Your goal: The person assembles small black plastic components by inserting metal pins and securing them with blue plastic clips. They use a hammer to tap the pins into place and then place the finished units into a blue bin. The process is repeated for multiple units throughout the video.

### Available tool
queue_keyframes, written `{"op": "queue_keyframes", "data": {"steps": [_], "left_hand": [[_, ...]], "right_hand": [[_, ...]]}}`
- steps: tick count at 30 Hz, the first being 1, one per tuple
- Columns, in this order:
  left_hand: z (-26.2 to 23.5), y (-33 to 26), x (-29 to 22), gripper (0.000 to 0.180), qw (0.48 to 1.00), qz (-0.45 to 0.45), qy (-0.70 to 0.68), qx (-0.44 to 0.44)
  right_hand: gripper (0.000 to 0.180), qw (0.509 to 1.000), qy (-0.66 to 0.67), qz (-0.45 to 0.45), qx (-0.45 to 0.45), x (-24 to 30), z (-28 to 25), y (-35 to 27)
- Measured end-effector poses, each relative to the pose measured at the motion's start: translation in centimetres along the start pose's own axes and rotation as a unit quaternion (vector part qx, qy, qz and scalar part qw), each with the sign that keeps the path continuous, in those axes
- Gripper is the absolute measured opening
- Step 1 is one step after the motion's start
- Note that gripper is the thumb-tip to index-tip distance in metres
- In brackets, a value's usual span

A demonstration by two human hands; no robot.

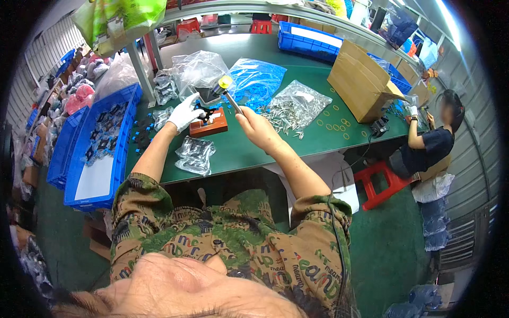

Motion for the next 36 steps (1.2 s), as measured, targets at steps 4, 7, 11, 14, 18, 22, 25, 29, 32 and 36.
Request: {"op": "queue_keyframes", "data": {"steps": [4, 7, 11, 14, 18, 22, 25, 29, 32, 36], "left_hand": [[-1.6, -1.0, -1.0, 0.064, 0.999, 0.031, 0.025, -0.035], [-2.7, -2.0, -3.8, 0.029, 0.959, 0.05, 0.269, -0.071], [-0.9, -3.7, -6.7, 0.029, 0.854, 0.04, 0.519, -0.007], [0.0, -3.9, -8.2, 0.029, 0.813, 0.075, 0.577, -0.013], [-1.0, -3.3, -7.7, 0.044, 0.922, 0.094, 0.372, -0.045], [0.7, -2.6, -4.2, 0.042, 0.943, 0.156, 0.271, -0.117], [0.9, -2.6, -3.7, 0.042, 0.927, 0.126, 0.323, -0.144], [1.1, -3.0, -5.0, 0.045, 0.899, 0.098, 0.414, -0.107], [0.9, -3.2, -4.7, 0.044, 0.878, 0.099, 0.453, -0.119], [1.4, -3.7, -5.1, 0.039, 0.867, 0.124, 0.466, -0.125]], "right_hand": [[0.036, 1.0, 0.018, 0.007, -0.016, 0.0, -0.8, -1.9], [0.035, 0.999, 0.022, 0.035, -0.014, -0.6, -1.5, -3.3], [0.034, 0.999, 0.028, 0.026, -0.024, -0.8, -2.1, -4.2], [0.034, 0.999, 0.02, 0.04, -0.026, -1.3, -1.8, -4.6], [0.033, 0.998, 0.042, 0.025, -0.039, -0.6, -1.4, -4.5], [0.033, 0.998, 0.056, 0.013, -0.04, -0.9, -0.7, -4.1], [0.033, 0.997, 0.066, 0.026, -0.033, -1.0, -0.3, -3.8], [0.038, 0.998, 0.037, 0.059, -0.001, -1.8, 0.6, -2.7], [0.039, 0.999, 0.026, 0.036, -0.005, -0.9, 1.5, -0.6], [0.039, 0.999, 0.025, -0.002, -0.02, 0.3, 2.2, 2.0]]}}
Point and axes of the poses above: each hand's wrist, its own y-axis towards the middle knuckle, its own z-axis out of the palm, x = y × z, the point moved 8 cm from there along y, towards the middle knuckle, and after that the axes turned 11 degrees about -z, right-handed, at the moved point
